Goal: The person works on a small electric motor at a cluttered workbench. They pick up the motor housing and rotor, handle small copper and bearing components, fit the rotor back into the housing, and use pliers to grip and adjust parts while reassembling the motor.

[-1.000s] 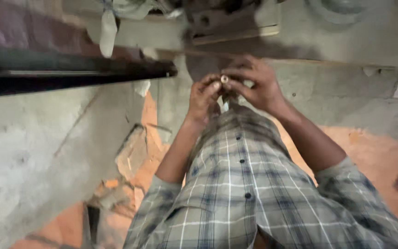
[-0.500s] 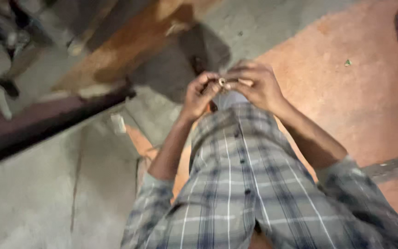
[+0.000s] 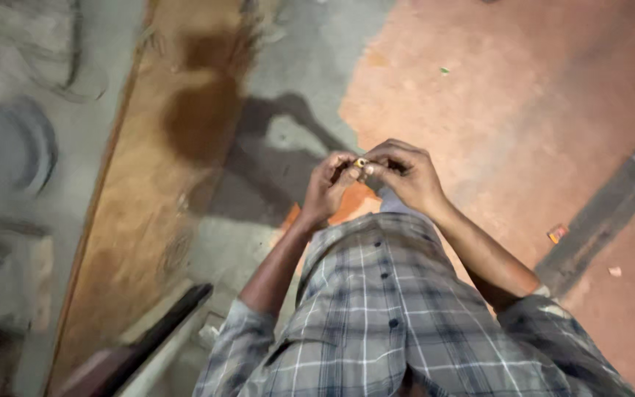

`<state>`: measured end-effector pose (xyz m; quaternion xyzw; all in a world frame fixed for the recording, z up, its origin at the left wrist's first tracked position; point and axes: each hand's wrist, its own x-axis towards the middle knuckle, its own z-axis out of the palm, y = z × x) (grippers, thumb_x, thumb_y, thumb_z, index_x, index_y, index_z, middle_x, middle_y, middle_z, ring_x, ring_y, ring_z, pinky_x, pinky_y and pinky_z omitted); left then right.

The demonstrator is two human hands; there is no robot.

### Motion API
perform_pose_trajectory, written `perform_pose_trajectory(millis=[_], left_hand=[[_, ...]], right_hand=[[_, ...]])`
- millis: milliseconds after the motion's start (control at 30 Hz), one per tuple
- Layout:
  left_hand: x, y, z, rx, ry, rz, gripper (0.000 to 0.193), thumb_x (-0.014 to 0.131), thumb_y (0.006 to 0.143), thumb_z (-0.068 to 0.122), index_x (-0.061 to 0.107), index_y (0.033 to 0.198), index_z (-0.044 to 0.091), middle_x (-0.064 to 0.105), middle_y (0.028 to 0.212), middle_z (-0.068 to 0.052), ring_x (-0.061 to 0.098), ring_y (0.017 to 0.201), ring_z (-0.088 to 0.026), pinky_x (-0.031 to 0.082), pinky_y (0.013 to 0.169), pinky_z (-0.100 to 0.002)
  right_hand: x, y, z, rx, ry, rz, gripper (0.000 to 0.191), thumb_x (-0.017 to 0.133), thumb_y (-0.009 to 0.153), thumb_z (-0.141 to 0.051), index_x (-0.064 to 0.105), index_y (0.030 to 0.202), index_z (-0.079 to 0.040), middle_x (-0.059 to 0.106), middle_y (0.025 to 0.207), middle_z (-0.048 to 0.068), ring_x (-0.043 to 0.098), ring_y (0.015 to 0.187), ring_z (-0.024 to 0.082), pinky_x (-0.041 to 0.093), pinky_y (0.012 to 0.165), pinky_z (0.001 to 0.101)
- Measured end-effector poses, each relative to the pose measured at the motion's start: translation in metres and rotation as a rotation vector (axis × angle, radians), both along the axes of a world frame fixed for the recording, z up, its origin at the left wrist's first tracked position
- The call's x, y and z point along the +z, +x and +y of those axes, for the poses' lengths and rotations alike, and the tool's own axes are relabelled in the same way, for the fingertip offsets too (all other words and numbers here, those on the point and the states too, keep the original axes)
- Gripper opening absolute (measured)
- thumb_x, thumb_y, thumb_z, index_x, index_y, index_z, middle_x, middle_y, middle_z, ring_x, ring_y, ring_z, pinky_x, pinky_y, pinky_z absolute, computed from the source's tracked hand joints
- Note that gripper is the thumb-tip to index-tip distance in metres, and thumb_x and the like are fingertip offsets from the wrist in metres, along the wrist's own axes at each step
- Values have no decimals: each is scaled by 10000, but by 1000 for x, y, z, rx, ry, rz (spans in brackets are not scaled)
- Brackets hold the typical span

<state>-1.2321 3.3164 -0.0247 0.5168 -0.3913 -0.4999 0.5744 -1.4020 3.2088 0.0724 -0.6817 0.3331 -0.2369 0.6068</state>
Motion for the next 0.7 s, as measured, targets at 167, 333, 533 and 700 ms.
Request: perform_pose_trajectory(millis=[167, 333, 533, 700], left_hand=[[-5, -130, -165, -234, -62, 108, 160, 622, 1036, 81, 596, 1167, -8, 663, 1022, -43, 640, 954, -113, 541, 859, -283], [18, -245, -310, -419, -94, 46, 126, 612, 1063, 108, 588, 1122, -2, 666, 962, -59, 631, 901, -111, 544, 809, -288], [40, -343, -454, -637, -184, -27, 126, 518, 1093, 116, 562, 1136, 6, 616, 969, -55, 628, 866, -128, 532, 809, -296], [8, -395, -589, -730, 79, 418, 270, 431, 1164, 228, 581, 1087, 17, 574, 898, -43, 557, 784, -121, 535, 783, -326]], right_hand=[[-3, -136, -118, -234, -152, -39, 113, 741, 958, -33, 743, 1063, 12, 723, 1019, 74, 691, 897, 124, 564, 779, 263], [8, -260, -213, -510, 74, -15, 91, 725, 939, -32, 743, 1017, 12, 757, 908, 73, 680, 767, 96, 557, 678, 256], [17, -366, -329, -665, 135, -43, 62, 722, 945, -46, 742, 955, 12, 777, 851, 76, 654, 711, 92, 543, 635, 261], [-16, -412, -445, -709, 130, -12, 65, 732, 948, -61, 746, 943, 3, 758, 830, 80, 669, 716, 110, 559, 644, 274]])
